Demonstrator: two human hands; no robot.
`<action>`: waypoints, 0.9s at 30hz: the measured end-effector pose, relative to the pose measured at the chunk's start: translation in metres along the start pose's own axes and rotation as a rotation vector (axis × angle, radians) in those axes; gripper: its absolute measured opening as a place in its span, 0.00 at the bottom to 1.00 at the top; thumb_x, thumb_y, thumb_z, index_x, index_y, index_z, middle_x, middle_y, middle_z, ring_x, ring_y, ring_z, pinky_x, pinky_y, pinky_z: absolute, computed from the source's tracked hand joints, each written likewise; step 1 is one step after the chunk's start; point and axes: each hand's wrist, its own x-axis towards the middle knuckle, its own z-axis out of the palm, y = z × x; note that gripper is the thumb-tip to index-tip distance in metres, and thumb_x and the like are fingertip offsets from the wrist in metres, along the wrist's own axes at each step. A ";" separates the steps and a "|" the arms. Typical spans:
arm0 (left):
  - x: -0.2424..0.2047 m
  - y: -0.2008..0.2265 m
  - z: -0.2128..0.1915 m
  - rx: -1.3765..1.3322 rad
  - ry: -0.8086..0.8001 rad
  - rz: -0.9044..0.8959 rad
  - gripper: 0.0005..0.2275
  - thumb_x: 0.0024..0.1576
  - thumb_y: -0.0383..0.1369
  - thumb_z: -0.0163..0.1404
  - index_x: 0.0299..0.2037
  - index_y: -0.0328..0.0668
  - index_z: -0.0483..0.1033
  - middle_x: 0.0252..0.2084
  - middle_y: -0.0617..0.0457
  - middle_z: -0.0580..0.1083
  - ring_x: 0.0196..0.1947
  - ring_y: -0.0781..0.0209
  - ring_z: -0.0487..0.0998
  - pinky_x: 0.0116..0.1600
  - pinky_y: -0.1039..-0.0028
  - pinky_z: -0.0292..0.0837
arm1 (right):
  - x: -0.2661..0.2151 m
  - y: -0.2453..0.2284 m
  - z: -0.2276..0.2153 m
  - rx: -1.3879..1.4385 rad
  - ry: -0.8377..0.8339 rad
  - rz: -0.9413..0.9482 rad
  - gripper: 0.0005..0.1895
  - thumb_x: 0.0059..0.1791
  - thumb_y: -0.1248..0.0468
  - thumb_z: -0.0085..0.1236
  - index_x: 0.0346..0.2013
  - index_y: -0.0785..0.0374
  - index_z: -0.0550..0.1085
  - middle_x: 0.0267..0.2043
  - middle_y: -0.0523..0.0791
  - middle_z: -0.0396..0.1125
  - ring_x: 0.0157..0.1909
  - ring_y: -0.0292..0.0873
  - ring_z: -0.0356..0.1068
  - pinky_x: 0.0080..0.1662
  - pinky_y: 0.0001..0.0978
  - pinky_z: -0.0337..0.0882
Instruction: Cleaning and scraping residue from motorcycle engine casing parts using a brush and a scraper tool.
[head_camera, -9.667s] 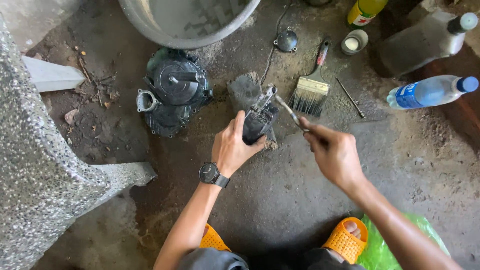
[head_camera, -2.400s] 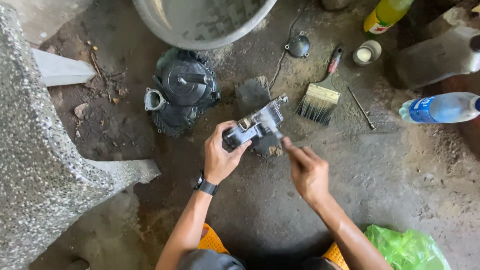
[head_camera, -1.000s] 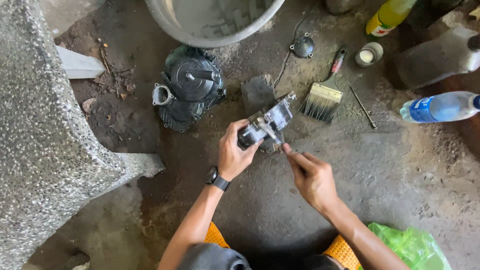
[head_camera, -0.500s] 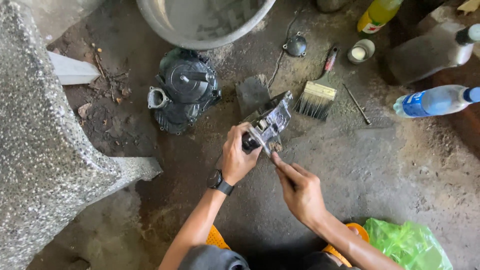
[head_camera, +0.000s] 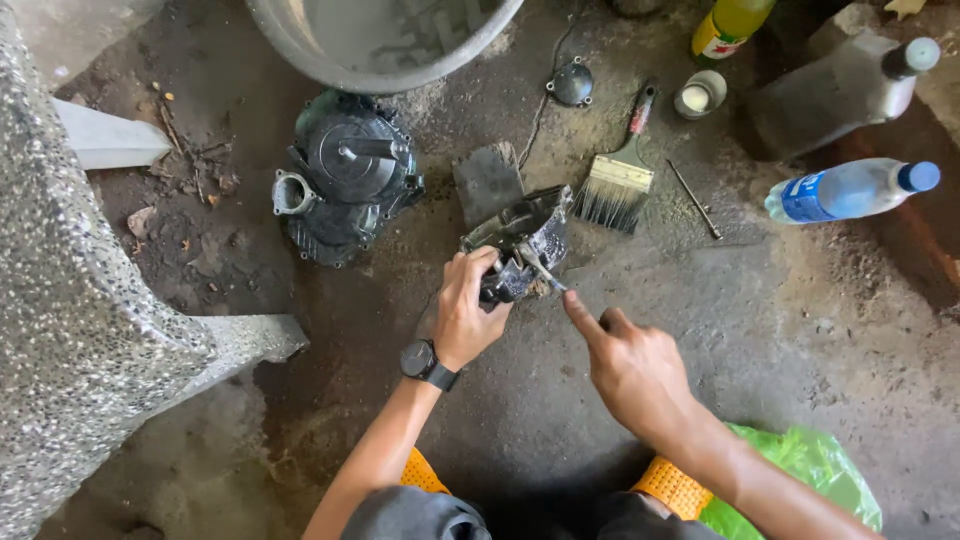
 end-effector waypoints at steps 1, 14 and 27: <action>-0.002 0.000 -0.001 0.009 -0.018 0.011 0.26 0.45 0.21 0.61 0.54 0.34 0.66 0.55 0.42 0.73 0.52 0.40 0.74 0.58 0.56 0.68 | -0.005 0.000 0.000 -0.023 0.000 -0.009 0.36 0.42 0.70 0.52 0.67 0.50 0.67 0.35 0.53 0.69 0.20 0.54 0.71 0.25 0.47 0.72; -0.024 -0.019 0.001 0.142 -0.214 0.276 0.29 0.44 0.21 0.63 0.57 0.34 0.64 0.59 0.43 0.70 0.53 0.46 0.73 0.61 0.58 0.68 | -0.034 0.015 -0.008 0.470 0.164 -0.151 0.20 0.52 0.65 0.53 0.59 0.50 0.72 0.40 0.50 0.72 0.34 0.52 0.76 0.36 0.39 0.78; -0.017 -0.009 -0.006 0.161 -0.217 0.268 0.27 0.42 0.19 0.61 0.53 0.35 0.65 0.59 0.44 0.70 0.51 0.45 0.73 0.59 0.57 0.68 | -0.043 -0.007 0.008 0.565 0.189 -0.016 0.18 0.49 0.69 0.56 0.54 0.58 0.75 0.37 0.53 0.72 0.34 0.56 0.74 0.34 0.45 0.74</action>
